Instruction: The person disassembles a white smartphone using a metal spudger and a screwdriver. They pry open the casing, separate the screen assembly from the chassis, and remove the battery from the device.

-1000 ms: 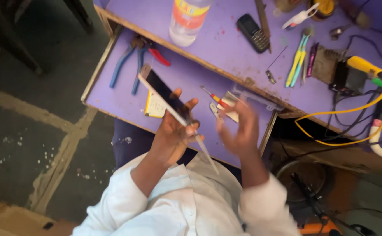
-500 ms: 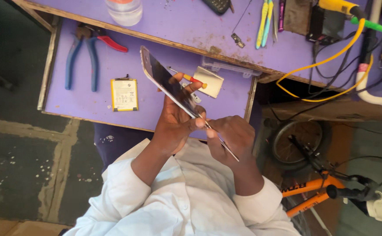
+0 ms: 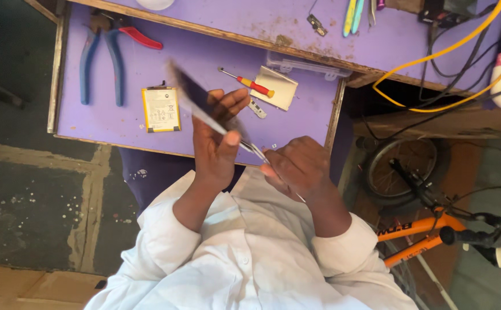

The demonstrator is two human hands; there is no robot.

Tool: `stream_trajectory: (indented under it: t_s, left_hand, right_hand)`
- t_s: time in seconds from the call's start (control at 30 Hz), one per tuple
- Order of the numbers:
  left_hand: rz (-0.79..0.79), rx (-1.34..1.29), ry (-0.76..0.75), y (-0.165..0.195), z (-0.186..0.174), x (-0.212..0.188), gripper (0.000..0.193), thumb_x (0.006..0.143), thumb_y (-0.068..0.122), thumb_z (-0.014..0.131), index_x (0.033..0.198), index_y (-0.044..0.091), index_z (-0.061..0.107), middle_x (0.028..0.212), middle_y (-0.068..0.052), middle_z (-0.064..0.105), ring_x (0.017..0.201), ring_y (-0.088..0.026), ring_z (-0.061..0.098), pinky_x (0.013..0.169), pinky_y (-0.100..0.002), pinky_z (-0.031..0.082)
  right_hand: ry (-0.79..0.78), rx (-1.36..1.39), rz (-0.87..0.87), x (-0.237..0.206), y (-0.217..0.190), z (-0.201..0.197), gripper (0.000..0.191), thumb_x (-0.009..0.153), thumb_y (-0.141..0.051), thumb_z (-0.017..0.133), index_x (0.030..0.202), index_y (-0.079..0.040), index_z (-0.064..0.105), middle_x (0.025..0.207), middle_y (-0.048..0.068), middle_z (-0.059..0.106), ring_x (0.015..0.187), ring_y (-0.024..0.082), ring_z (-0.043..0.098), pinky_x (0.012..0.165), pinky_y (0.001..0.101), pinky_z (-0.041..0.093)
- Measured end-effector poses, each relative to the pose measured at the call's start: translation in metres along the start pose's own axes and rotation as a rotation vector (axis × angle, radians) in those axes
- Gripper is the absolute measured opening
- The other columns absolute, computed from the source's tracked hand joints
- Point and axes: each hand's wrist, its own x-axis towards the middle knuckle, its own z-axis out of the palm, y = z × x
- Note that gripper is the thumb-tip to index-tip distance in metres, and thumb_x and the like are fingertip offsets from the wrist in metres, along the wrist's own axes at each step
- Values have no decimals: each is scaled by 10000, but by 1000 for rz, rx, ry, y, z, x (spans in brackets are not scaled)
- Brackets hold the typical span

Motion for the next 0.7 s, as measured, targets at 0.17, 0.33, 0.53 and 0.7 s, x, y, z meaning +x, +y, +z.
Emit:
stream_trajectory:
  t_s: [0.17, 0.33, 0.53, 0.7]
  left_hand:
    - [27, -70, -26, -8, 4, 0, 881, 953, 586, 761, 1480, 17, 344, 1385, -230, 583, 1222, -281, 634, 1132, -405, 501]
    - [31, -91, -2, -27, 6, -2, 798, 991, 550, 703, 1462, 7, 357, 1320, -220, 631, 1204, -292, 685, 1076, -407, 566]
    - [-167, -20, 82, -44, 15, -23, 461, 1110, 268, 494, 1445, 3, 321, 1278, -233, 593, 1174, -292, 631, 1083, -406, 500]
    - [-272, -176, 148, -50, 11, -7, 505, 1112, 328, 460, 1501, 60, 284, 1310, -203, 603, 1218, -265, 629, 1097, -408, 500]
  right_hand:
    - [167, 30, 110, -10, -3, 9, 274, 1056, -228, 636, 885, -16, 662, 720, 60, 597, 637, 238, 601, 618, 379, 449]
    - [299, 106, 264, -18, -10, 25, 318, 1103, -204, 560, 839, -40, 623, 725, 56, 610, 643, 227, 605, 641, 376, 484]
    - [226, -40, 433, -15, 9, 10, 262, 1081, -133, 547, 857, -33, 639, 761, 88, 608, 692, 284, 577, 645, 400, 445]
    - [71, 52, 304, -1, 16, 2, 185, 1029, -110, 649, 859, -38, 666, 749, 74, 616, 674, 266, 593, 684, 415, 441]
